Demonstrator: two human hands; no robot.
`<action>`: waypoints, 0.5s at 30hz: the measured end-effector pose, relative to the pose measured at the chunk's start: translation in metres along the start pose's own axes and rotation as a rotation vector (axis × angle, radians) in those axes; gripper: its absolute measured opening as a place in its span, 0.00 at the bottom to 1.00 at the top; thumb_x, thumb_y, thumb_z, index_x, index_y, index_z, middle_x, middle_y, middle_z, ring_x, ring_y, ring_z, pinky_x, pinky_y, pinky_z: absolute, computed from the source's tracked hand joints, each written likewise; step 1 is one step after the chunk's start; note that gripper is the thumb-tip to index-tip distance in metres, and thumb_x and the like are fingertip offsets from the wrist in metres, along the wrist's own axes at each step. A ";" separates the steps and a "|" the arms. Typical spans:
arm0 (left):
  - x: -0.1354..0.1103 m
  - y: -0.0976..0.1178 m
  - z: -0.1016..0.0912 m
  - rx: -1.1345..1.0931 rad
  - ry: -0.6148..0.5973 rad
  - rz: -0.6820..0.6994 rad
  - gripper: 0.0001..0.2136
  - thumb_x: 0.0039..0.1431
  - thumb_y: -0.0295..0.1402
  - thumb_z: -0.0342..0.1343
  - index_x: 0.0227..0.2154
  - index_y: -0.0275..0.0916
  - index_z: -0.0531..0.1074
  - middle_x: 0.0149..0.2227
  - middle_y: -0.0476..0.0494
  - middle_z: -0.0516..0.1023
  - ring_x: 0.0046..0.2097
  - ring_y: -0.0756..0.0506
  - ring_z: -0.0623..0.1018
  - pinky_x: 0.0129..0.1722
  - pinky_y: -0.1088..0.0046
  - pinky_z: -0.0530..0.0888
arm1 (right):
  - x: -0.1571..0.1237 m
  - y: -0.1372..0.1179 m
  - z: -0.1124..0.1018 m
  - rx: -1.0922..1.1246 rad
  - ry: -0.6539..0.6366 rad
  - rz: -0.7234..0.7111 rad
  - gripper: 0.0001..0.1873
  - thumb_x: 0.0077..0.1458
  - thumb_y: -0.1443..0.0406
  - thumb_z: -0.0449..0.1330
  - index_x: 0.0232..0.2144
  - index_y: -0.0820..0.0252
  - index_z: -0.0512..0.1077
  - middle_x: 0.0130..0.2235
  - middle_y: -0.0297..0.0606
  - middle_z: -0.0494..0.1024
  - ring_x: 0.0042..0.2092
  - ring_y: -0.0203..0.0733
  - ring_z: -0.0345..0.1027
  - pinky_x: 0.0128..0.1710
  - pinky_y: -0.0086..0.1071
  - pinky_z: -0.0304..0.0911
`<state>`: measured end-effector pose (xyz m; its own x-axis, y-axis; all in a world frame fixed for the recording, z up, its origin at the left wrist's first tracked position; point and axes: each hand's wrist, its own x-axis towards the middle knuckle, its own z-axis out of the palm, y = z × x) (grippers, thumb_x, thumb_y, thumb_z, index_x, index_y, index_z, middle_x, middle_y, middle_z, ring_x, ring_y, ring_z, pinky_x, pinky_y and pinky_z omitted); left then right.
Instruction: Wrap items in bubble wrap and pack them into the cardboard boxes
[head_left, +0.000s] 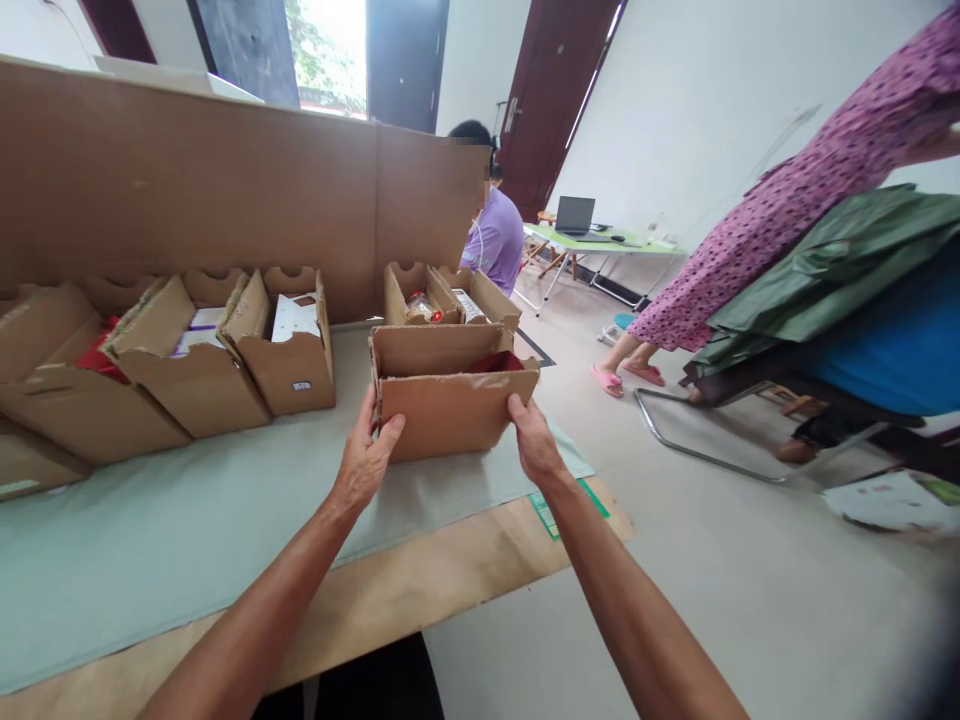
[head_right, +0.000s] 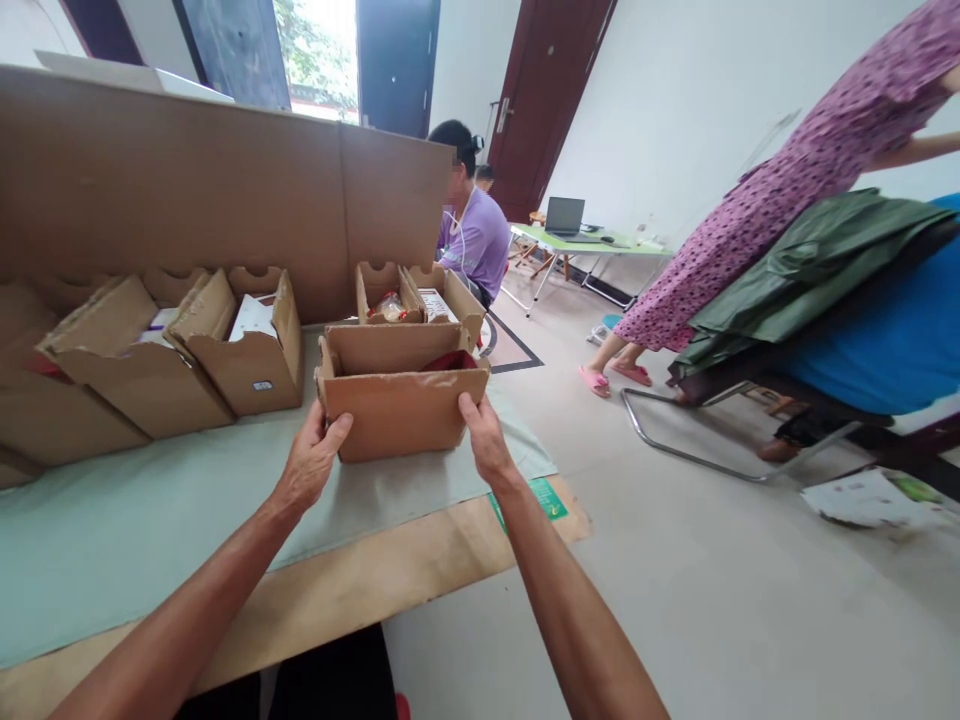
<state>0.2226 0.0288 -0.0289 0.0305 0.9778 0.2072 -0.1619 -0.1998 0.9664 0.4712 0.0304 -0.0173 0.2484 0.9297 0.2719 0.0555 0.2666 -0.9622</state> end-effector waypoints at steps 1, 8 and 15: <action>-0.012 0.003 -0.007 0.003 0.013 -0.001 0.34 0.61 0.51 0.62 0.67 0.42 0.64 0.64 0.37 0.74 0.62 0.37 0.75 0.65 0.56 0.69 | -0.014 -0.003 0.005 -0.003 0.002 -0.001 0.44 0.53 0.34 0.62 0.60 0.57 0.72 0.61 0.44 0.77 0.66 0.56 0.64 0.69 0.49 0.57; -0.065 0.049 -0.080 0.074 0.217 0.070 0.28 0.60 0.52 0.64 0.58 0.43 0.75 0.53 0.43 0.82 0.55 0.41 0.78 0.57 0.67 0.74 | -0.058 -0.052 0.070 0.004 -0.188 -0.005 0.39 0.59 0.38 0.60 0.61 0.57 0.72 0.57 0.44 0.80 0.59 0.55 0.71 0.62 0.47 0.66; -0.023 0.107 -0.078 0.015 0.202 0.284 0.26 0.58 0.53 0.65 0.53 0.41 0.77 0.48 0.44 0.83 0.48 0.44 0.79 0.50 0.70 0.76 | -0.029 -0.113 0.088 -0.023 -0.150 -0.176 0.42 0.56 0.36 0.61 0.61 0.56 0.72 0.57 0.43 0.80 0.60 0.55 0.69 0.64 0.47 0.63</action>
<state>0.1278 -0.0102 0.0580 -0.2098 0.8756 0.4351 -0.1214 -0.4649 0.8770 0.3723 -0.0043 0.0848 0.0861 0.8974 0.4327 0.1073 0.4235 -0.8995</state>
